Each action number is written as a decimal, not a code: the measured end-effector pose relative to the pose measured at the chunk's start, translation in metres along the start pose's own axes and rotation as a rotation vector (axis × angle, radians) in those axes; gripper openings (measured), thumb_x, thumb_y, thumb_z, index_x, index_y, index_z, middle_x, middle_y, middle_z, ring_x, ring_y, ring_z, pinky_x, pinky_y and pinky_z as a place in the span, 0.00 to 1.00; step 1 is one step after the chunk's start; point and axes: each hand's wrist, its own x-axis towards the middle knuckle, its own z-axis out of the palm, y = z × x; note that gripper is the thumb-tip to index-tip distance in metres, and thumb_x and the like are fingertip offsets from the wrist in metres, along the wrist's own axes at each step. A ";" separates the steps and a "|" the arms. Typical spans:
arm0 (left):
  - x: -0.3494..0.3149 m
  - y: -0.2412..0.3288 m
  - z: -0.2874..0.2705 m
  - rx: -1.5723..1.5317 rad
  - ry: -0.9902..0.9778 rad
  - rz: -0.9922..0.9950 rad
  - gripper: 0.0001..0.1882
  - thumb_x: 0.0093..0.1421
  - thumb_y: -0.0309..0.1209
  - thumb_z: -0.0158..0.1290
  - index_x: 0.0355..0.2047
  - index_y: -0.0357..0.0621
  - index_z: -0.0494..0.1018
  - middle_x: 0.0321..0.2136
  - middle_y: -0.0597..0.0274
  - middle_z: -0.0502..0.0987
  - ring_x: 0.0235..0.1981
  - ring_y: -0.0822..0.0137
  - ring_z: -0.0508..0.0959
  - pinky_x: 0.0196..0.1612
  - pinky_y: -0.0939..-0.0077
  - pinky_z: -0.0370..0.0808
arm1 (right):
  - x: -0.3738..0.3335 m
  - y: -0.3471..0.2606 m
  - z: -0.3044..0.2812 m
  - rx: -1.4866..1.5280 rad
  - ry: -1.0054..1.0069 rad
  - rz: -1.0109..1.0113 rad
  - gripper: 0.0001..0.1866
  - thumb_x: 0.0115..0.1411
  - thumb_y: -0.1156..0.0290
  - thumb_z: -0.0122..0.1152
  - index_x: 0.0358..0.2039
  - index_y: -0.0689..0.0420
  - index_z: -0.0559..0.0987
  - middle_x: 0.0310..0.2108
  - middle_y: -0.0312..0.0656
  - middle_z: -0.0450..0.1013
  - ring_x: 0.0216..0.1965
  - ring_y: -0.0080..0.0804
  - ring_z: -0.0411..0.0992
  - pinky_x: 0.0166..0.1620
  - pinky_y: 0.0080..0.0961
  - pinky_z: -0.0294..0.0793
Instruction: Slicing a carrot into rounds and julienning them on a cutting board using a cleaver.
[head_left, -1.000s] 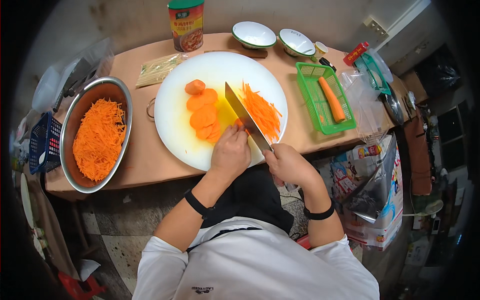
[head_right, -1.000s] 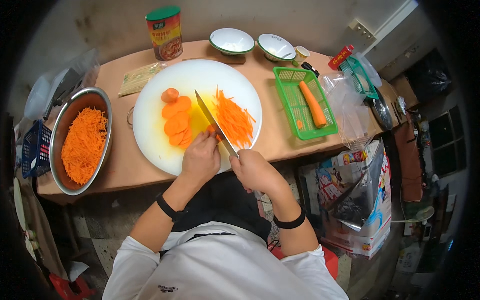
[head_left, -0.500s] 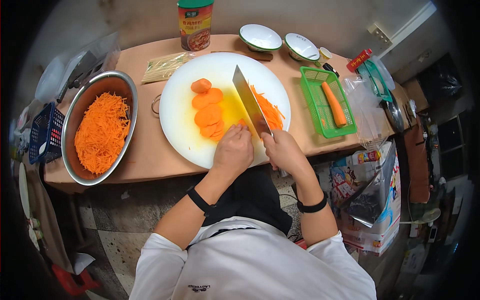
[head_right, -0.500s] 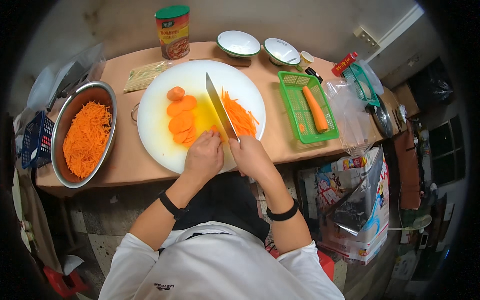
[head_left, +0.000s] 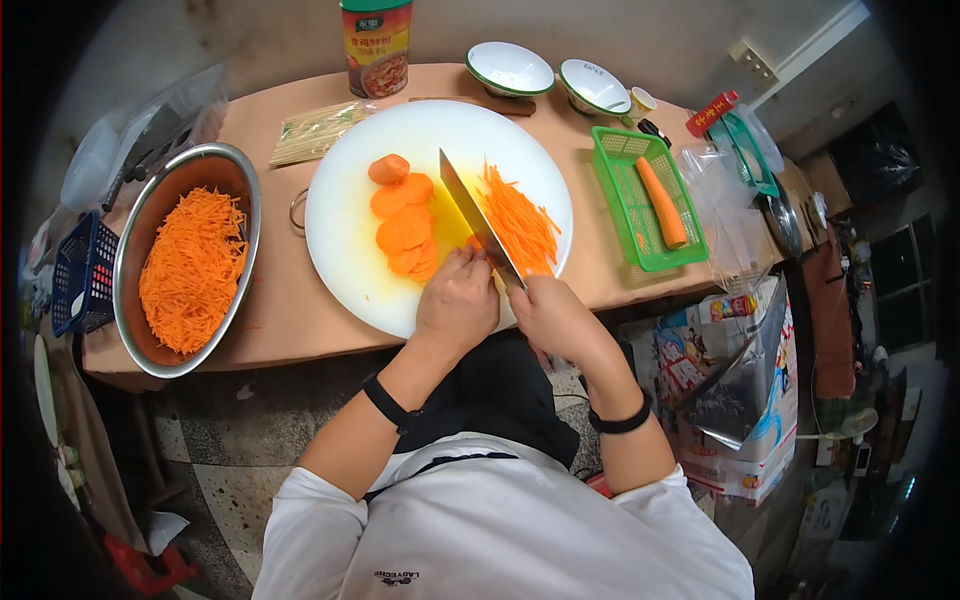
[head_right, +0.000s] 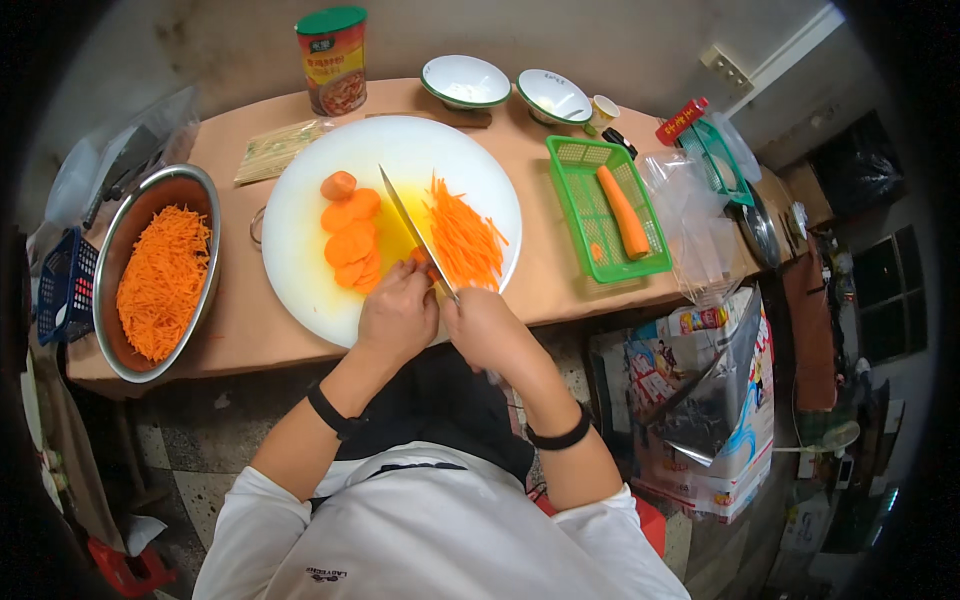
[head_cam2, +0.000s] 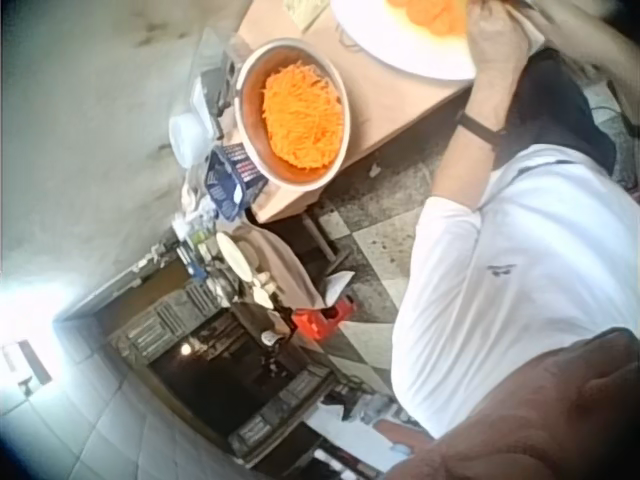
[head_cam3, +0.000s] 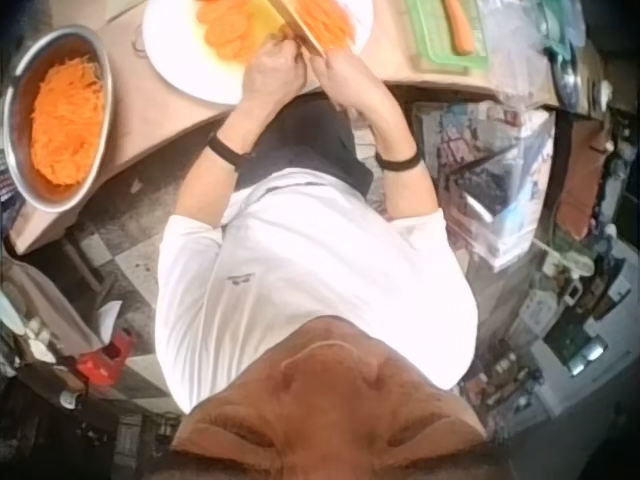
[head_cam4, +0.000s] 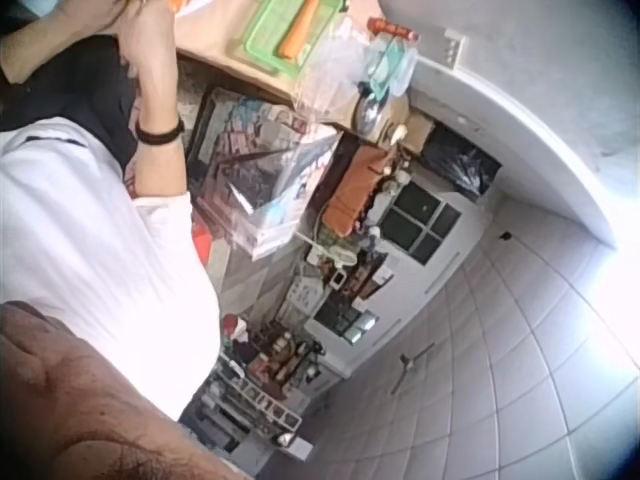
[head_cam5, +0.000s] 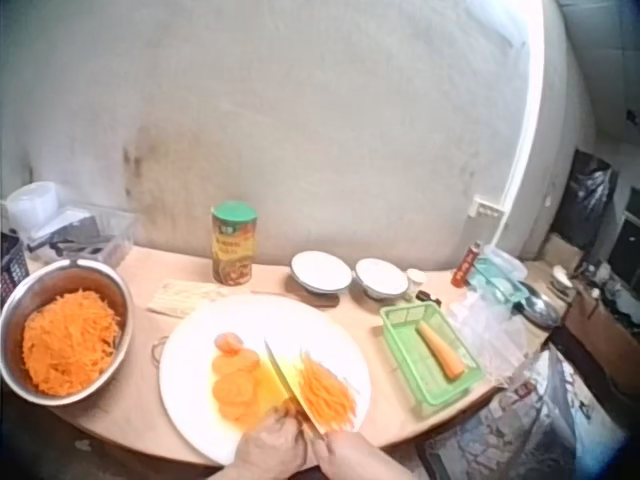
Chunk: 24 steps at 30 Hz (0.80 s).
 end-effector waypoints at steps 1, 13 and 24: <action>0.001 -0.002 0.000 -0.019 -0.001 -0.001 0.13 0.55 0.22 0.59 0.40 0.27 0.78 0.41 0.32 0.83 0.45 0.39 0.84 0.54 0.54 0.82 | 0.011 -0.006 0.001 -0.012 -0.001 -0.010 0.21 0.75 0.66 0.50 0.29 0.72 0.73 0.13 0.47 0.70 0.11 0.37 0.72 0.18 0.37 0.72; -0.002 -0.002 -0.002 0.019 0.020 0.054 0.15 0.55 0.22 0.61 0.42 0.26 0.80 0.38 0.39 0.83 0.47 0.45 0.82 0.56 0.58 0.80 | 0.026 0.003 -0.014 0.159 0.118 -0.045 0.21 0.75 0.64 0.50 0.34 0.73 0.78 0.17 0.49 0.74 0.13 0.37 0.72 0.21 0.35 0.75; -0.003 -0.002 0.002 0.017 0.031 0.063 0.10 0.54 0.21 0.60 0.37 0.28 0.79 0.38 0.40 0.84 0.45 0.45 0.83 0.54 0.58 0.80 | -0.005 0.009 0.001 0.023 0.120 -0.055 0.22 0.75 0.63 0.51 0.31 0.73 0.75 0.16 0.53 0.73 0.15 0.43 0.76 0.24 0.40 0.76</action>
